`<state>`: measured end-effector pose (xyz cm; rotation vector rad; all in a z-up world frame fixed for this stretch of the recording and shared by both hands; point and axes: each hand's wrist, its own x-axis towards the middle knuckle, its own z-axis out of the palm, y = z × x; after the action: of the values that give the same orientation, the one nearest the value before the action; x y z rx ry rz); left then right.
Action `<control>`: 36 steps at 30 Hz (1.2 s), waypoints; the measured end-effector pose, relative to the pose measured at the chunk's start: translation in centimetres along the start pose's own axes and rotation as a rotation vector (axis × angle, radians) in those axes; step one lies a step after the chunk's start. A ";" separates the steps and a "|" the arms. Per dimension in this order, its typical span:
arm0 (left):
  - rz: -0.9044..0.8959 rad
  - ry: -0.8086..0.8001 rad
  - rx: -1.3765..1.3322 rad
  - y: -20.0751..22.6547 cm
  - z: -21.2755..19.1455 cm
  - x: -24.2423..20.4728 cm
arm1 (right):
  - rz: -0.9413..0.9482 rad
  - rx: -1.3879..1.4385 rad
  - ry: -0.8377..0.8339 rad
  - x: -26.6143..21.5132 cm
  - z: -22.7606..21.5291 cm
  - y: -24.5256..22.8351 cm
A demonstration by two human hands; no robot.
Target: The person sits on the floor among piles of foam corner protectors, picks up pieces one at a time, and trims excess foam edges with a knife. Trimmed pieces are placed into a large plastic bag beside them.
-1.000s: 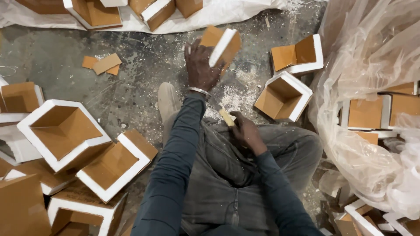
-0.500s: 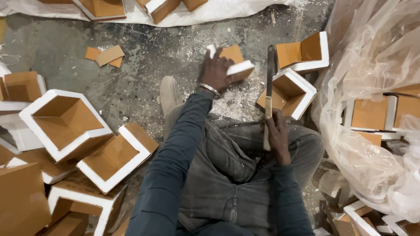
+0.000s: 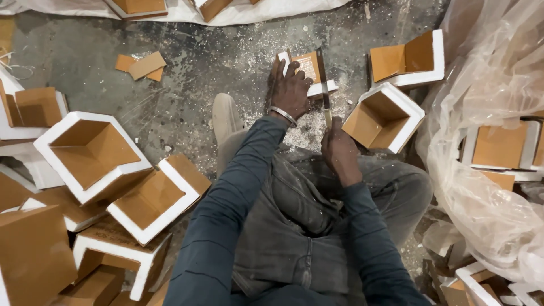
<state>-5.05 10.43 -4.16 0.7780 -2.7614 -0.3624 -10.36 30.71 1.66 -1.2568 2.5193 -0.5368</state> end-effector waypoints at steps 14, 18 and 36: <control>0.000 -0.030 0.008 0.5 0.5 0.4 | -0.035 -0.205 -0.051 2.9 -0.4 -0.7; -0.005 -0.068 0.015 0.7 -0.3 0.6 | -0.019 -0.254 -0.133 1.6 -1.2 -0.8; -0.011 -0.050 -0.006 0.1 0.9 1.3 | -0.099 -0.187 -0.113 1.5 1.2 1.9</control>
<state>-6.39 9.98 -4.75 0.7933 -2.8021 -0.3971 -12.07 30.29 -0.37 -1.4410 2.4687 -0.2468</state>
